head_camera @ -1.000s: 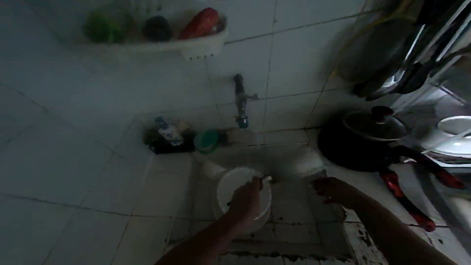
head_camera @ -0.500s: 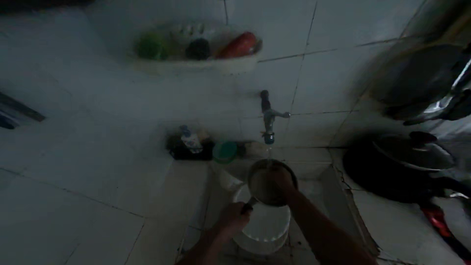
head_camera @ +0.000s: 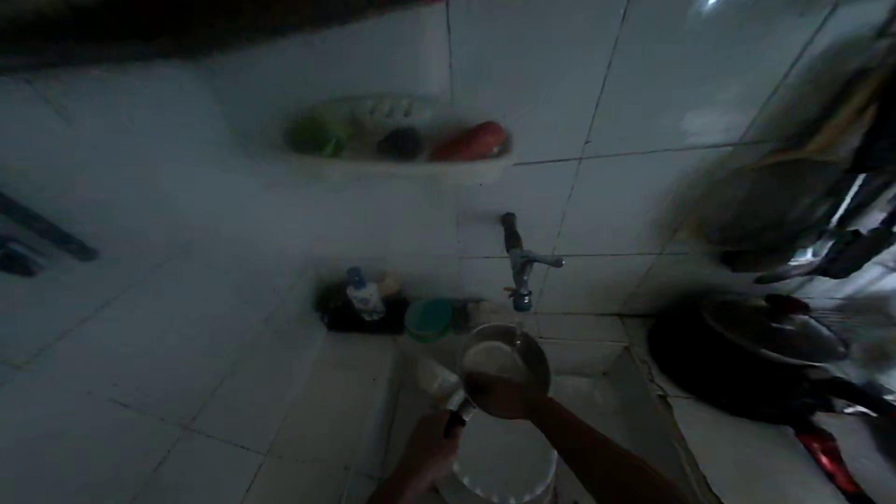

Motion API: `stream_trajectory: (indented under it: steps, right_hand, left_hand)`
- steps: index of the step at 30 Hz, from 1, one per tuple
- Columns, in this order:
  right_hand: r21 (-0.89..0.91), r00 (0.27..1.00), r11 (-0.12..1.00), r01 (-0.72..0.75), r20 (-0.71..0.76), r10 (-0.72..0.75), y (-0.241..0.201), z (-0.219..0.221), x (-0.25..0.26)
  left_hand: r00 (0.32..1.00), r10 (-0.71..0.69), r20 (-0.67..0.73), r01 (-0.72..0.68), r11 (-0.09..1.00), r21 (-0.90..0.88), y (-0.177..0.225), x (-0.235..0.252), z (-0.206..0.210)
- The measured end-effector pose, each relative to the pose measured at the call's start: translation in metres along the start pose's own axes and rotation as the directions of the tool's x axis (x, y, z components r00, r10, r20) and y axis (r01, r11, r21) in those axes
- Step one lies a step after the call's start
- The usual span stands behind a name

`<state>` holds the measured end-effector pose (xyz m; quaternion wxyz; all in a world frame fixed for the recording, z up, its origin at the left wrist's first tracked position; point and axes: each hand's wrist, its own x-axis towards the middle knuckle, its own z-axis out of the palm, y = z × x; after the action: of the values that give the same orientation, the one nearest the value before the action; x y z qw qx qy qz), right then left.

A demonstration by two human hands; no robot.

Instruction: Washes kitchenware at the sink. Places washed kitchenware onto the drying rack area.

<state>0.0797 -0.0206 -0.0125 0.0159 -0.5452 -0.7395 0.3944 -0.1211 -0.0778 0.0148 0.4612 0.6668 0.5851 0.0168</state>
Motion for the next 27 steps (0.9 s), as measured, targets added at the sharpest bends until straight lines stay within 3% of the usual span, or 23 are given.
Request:
stream_trajectory:
  steps: [1, 3, 4, 7, 9, 11, 12, 14, 15, 17, 19, 21, 23, 27]
  right_hand:
    - [-0.093, 0.999, 0.995, -0.048, 0.001, 0.048, 0.008, 0.003, -0.002]
    - [-0.176, 0.953, 0.95, -0.257, -0.213, 0.218, 0.019, 0.003, -0.007]
    - [-0.164, 0.923, 0.944, -0.287, -0.312, 0.226, 0.023, 0.004, -0.005]
    - [-0.015, 0.932, 0.995, -0.1, -0.351, 0.088, 0.014, 0.013, 0.001]
    - [0.164, 0.978, 0.981, 0.102, -0.198, -0.068, -0.004, 0.016, -0.011]
    - [-0.034, 0.99, 0.989, 0.143, 0.016, -0.143, 0.0, 0.016, -0.033]
    - [-0.144, 0.989, 0.979, 0.144, 0.008, -0.145, 0.013, 0.012, -0.044]
    - [-0.246, 0.966, 0.963, 0.108, -0.202, -0.16, 0.051, -0.004, -0.06]
    - [-0.358, 0.947, 0.926, 0.121, -0.238, -0.216, 0.065, -0.018, -0.063]
    - [-0.509, 0.921, 0.839, 0.19, -0.203, -0.331, 0.073, -0.053, -0.071]
    - [-0.441, 0.924, 0.861, 0.255, -0.151, -0.351, 0.071, -0.079, -0.08]
    - [-0.286, 0.958, 0.945, 0.16, -0.187, -0.219, 0.061, -0.098, -0.095]
    - [-0.167, 0.938, 0.985, 0.048, -0.332, -0.102, 0.057, -0.107, -0.11]
    - [0.072, 0.801, 0.979, -0.192, -0.564, 0.199, 0.055, -0.089, -0.149]
  left_hand:
    - [1.0, -0.011, -0.002, 0.011, 1.0, 0.022, -0.002, -0.002, -0.004]
    - [0.999, 0.01, 0.03, -0.012, 0.998, 0.054, 0.002, -0.008, -0.003]
    - [0.998, 0.025, 0.055, -0.028, 0.998, 0.051, 0.007, -0.012, 0.002]
    - [0.998, 0.05, 0.045, -0.052, 0.997, 0.049, 0.014, -0.005, 0.013]
    - [1.0, 0.02, -0.02, -0.019, 0.999, 0.045, 0.011, 0.003, 0.007]
    - [0.998, -0.031, -0.051, 0.033, 0.999, 0.038, 0.002, 0.007, -0.005]
    - [0.999, -0.03, -0.043, 0.032, 0.999, 0.035, -0.002, 0.007, -0.011]
    - [1.0, 0.026, 0.006, -0.026, 0.999, 0.036, -0.014, 0.005, -0.018]
    - [0.997, 0.068, 0.031, -0.069, 0.996, 0.051, -0.019, 0.007, -0.02]
    - [0.991, 0.134, 0.016, -0.135, 0.98, 0.149, -0.021, 0.013, -0.021]
    - [0.988, 0.156, -0.012, -0.145, 0.942, 0.302, -0.014, 0.017, -0.021]
    - [0.985, 0.173, 0.009, -0.165, 0.917, 0.363, -0.005, 0.023, -0.018]
    - [0.979, 0.191, 0.064, -0.202, 0.915, 0.349, 0.004, 0.026, -0.01]
    - [0.966, 0.208, 0.154, -0.241, 0.94, 0.241, 0.008, 0.03, 0.013]
